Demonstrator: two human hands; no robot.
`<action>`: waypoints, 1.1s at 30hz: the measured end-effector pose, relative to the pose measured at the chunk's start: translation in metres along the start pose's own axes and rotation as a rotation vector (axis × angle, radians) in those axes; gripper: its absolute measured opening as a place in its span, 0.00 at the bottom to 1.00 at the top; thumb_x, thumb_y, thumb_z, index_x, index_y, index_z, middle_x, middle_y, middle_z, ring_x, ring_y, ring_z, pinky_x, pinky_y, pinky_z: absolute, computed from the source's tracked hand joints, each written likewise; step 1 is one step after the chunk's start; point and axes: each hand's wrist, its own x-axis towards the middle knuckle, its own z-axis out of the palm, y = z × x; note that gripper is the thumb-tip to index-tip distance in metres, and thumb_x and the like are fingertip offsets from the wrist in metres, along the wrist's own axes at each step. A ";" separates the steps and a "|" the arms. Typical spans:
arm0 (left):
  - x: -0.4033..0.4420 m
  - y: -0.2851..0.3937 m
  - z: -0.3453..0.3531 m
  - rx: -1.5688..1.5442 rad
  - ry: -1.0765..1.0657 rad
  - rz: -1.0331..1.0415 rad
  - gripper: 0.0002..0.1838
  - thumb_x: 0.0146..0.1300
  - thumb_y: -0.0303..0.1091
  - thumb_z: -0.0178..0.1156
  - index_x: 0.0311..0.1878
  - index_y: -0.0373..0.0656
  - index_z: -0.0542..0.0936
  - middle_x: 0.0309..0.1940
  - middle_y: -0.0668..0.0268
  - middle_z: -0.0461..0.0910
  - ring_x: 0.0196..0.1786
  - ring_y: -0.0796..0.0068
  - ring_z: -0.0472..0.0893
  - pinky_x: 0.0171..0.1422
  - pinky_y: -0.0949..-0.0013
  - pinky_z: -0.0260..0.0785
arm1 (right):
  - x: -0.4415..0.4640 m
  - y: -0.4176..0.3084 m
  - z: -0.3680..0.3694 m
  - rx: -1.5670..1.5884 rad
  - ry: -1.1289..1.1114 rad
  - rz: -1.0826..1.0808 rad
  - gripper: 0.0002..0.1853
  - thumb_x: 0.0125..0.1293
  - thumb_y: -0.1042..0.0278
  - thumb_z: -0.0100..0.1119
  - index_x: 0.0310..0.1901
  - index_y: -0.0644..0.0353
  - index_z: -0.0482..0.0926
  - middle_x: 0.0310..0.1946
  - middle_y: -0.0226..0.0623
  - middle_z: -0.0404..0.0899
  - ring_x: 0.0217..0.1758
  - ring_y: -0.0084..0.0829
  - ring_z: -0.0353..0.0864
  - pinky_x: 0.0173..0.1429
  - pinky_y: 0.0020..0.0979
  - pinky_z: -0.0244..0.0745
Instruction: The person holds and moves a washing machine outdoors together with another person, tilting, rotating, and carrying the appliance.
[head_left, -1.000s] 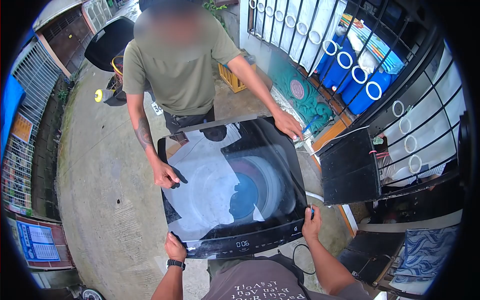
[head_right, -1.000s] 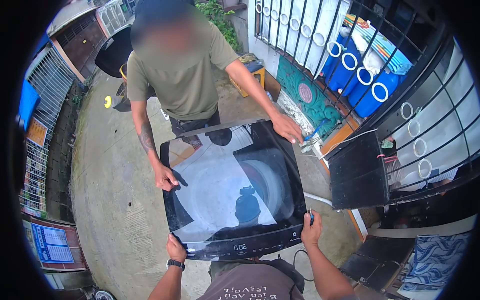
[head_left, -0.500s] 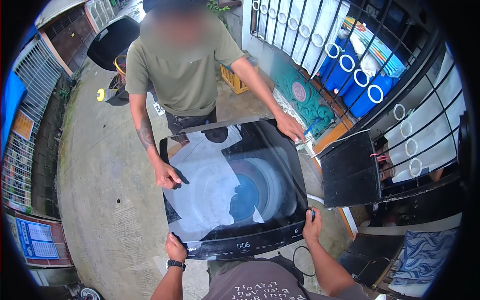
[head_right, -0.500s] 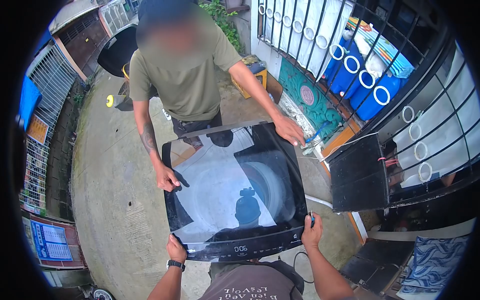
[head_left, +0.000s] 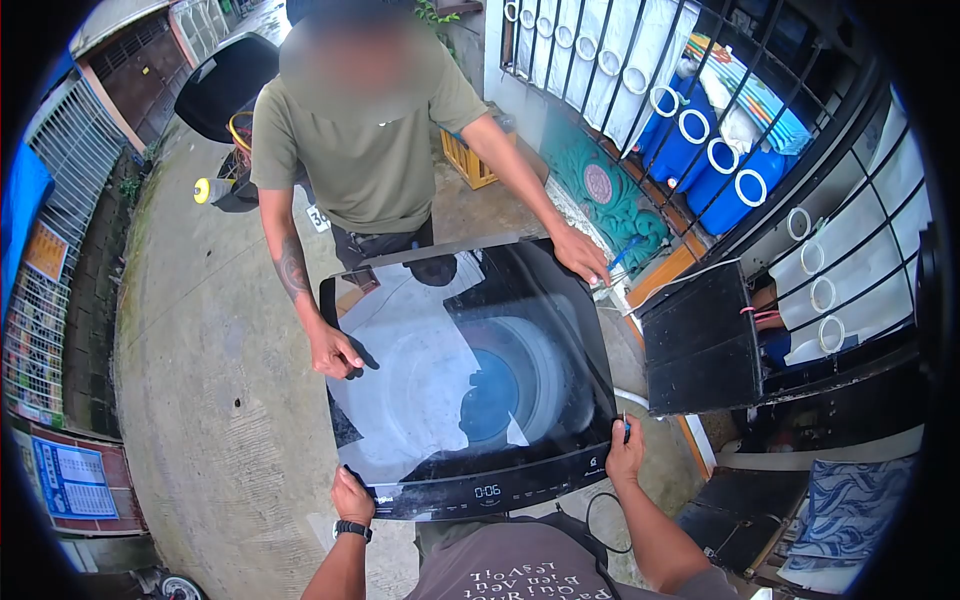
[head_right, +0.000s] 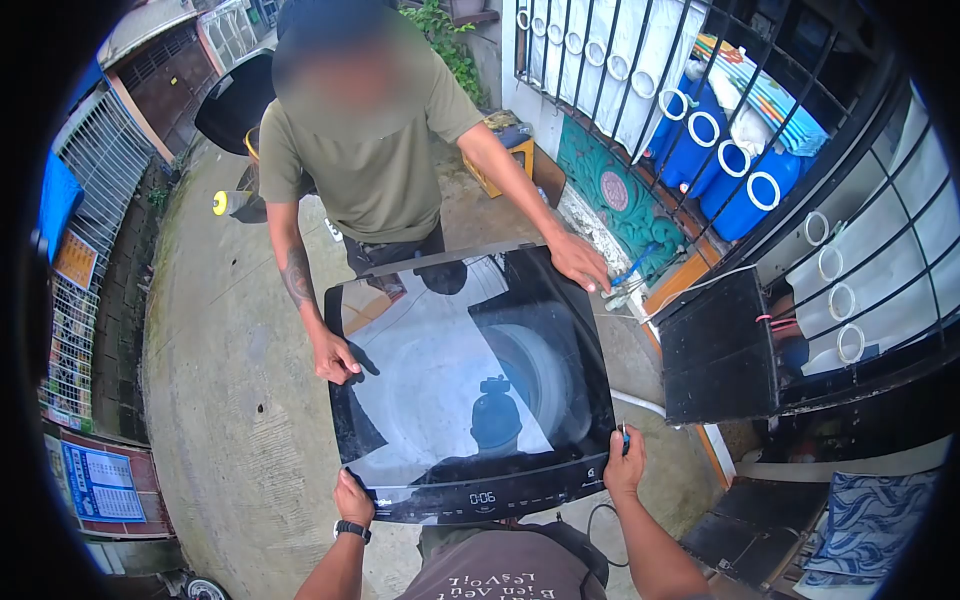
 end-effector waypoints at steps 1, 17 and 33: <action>0.000 0.001 0.000 -0.006 0.005 0.005 0.26 0.82 0.43 0.34 0.48 0.32 0.78 0.40 0.36 0.80 0.45 0.28 0.77 0.47 0.39 0.68 | 0.000 0.000 0.000 -0.011 0.005 -0.002 0.21 0.77 0.51 0.57 0.56 0.63 0.78 0.49 0.49 0.82 0.53 0.50 0.81 0.61 0.43 0.73; -0.001 0.006 -0.002 -0.025 0.026 -0.002 0.26 0.82 0.43 0.34 0.45 0.32 0.78 0.39 0.36 0.80 0.44 0.28 0.77 0.46 0.40 0.68 | 0.000 -0.003 -0.001 -0.024 0.006 0.005 0.20 0.76 0.52 0.57 0.56 0.62 0.78 0.49 0.49 0.82 0.52 0.49 0.81 0.60 0.43 0.73; -0.001 -0.003 0.001 -0.018 -0.001 -0.011 0.27 0.82 0.44 0.34 0.48 0.33 0.78 0.41 0.36 0.80 0.46 0.28 0.77 0.49 0.40 0.69 | -0.001 -0.004 -0.001 -0.011 0.005 0.009 0.20 0.77 0.52 0.57 0.55 0.62 0.78 0.49 0.48 0.82 0.53 0.49 0.81 0.61 0.43 0.74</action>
